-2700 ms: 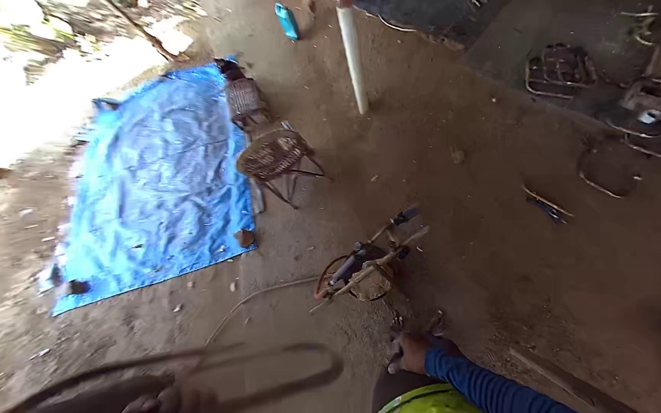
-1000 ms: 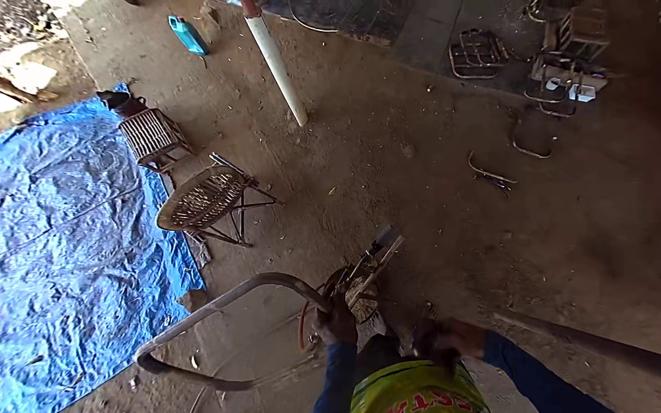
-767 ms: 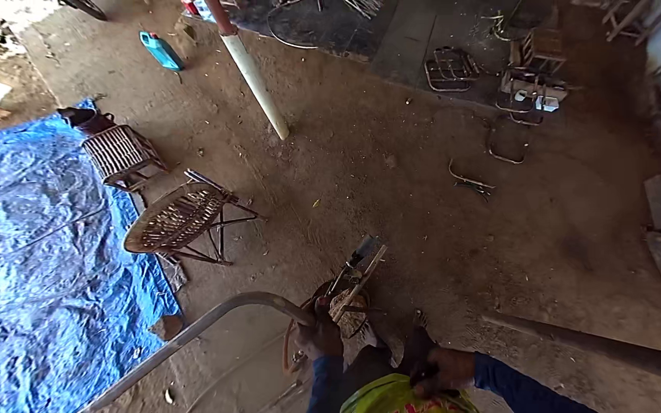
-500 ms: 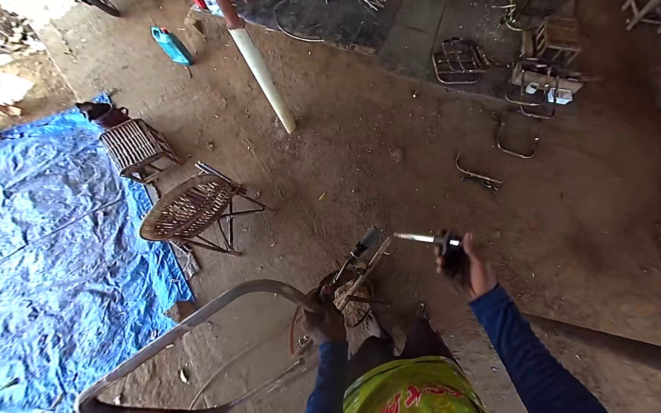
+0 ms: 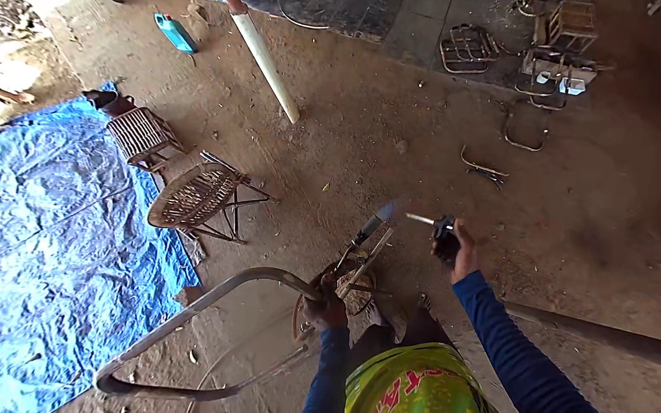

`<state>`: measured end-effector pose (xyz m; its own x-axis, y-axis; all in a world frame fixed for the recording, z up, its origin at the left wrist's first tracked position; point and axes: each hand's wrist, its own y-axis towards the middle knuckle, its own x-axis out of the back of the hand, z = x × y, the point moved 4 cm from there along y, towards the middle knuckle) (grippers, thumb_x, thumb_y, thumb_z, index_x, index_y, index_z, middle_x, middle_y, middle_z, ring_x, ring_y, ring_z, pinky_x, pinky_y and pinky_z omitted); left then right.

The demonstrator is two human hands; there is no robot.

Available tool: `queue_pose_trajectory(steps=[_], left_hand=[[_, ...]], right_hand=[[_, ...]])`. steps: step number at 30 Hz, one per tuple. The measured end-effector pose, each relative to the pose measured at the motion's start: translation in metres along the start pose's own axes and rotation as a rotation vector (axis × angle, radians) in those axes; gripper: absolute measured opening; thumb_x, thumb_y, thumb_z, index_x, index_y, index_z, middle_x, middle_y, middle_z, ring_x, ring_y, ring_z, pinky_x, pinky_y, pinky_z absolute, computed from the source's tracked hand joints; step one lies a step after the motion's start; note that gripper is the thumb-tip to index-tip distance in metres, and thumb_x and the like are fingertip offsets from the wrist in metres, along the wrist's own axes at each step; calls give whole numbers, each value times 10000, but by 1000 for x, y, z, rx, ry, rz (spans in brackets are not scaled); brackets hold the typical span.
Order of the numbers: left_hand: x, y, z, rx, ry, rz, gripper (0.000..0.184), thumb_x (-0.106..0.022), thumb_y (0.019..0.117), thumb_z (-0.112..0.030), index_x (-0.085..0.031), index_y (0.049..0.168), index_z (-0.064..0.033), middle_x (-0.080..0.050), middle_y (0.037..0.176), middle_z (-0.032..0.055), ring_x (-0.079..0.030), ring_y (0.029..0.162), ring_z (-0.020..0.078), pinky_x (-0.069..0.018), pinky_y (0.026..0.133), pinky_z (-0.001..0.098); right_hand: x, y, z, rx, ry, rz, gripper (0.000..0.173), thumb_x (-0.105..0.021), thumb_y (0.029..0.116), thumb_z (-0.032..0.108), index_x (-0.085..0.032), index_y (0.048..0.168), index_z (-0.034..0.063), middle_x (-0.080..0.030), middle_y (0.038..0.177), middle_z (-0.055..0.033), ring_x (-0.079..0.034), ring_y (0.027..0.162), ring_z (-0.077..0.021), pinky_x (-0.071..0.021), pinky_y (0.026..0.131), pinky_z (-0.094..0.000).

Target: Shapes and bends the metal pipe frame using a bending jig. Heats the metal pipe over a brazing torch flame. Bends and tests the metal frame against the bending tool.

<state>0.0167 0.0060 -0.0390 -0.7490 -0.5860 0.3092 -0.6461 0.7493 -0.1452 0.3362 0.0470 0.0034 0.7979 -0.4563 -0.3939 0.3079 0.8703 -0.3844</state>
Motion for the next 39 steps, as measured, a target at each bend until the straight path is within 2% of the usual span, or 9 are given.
queue_pose_trajectory(steps=[5,10,18,21,23,26,29,35,39], left_hand=[[10,-7,-5,113,-140,-31,254,-667,1018,-226,-656,1190,-40,-615,672,38,-485,404,115,-444,357,295],[26,-12,-14,230,-243,-62,224,-619,1047,-268,-619,1138,-64,-507,569,19,-447,366,134,-426,328,311],[51,-23,-10,331,-399,-134,203,-614,1048,-261,-598,1132,-77,-441,543,19,-410,359,138,-418,332,318],[50,-20,-28,335,-443,-218,211,-611,1050,-293,-595,1114,-92,-449,549,13,-419,359,143,-426,332,321],[38,-31,-51,295,-362,-148,284,-568,1064,-374,-579,1174,-112,-500,615,27,-486,411,156,-489,386,339],[7,-50,-83,-104,-2,328,555,-479,1049,-523,-597,1281,-32,-689,974,64,-686,830,173,-613,754,405],[-2,-46,-104,-440,428,609,527,-461,1032,-564,-737,1215,-153,-646,1323,96,-581,1264,307,-479,1060,564],[13,22,-78,-341,837,576,472,-573,1039,-395,-632,1371,-65,-593,1366,239,-639,1174,409,-523,985,604],[5,37,-63,-251,929,604,345,-548,1054,-336,-713,1214,-78,-725,1150,178,-696,1081,370,-524,970,604]], right_hand=[[16,-13,-127,-485,-441,-66,490,-615,1030,435,-644,1205,-22,-725,943,-180,-730,798,-285,-629,741,-456],[-20,34,-214,-526,-873,31,657,-541,1029,563,-692,1135,-67,-690,1163,-273,-663,1121,-391,-498,1006,-582],[-36,27,-219,-407,-1031,200,655,-457,1076,523,-676,1148,-90,-664,1130,-325,-644,1083,-454,-477,970,-625],[-66,-56,-161,-276,-860,661,487,-694,981,355,-622,1332,25,-699,1208,-137,-678,1121,-227,-554,1014,-446],[-78,-115,-124,-183,-884,863,671,-793,875,455,-582,1407,105,-685,1289,-21,-636,1203,-107,-521,1076,-364],[-75,-129,-105,79,-824,484,343,-697,923,271,-656,1187,55,-721,963,-49,-706,874,-152,-615,804,-396],[-48,-95,-87,-40,-509,25,290,-656,989,312,-675,946,26,-560,586,-56,-555,470,-187,-539,489,-391],[16,-77,-66,-190,-293,-337,314,-723,979,316,-636,938,17,-473,583,-35,-454,437,-152,-482,443,-339],[32,-77,-78,-212,-211,-451,309,-736,969,307,-616,970,22,-465,602,-32,-447,438,-148,-484,437,-340]])
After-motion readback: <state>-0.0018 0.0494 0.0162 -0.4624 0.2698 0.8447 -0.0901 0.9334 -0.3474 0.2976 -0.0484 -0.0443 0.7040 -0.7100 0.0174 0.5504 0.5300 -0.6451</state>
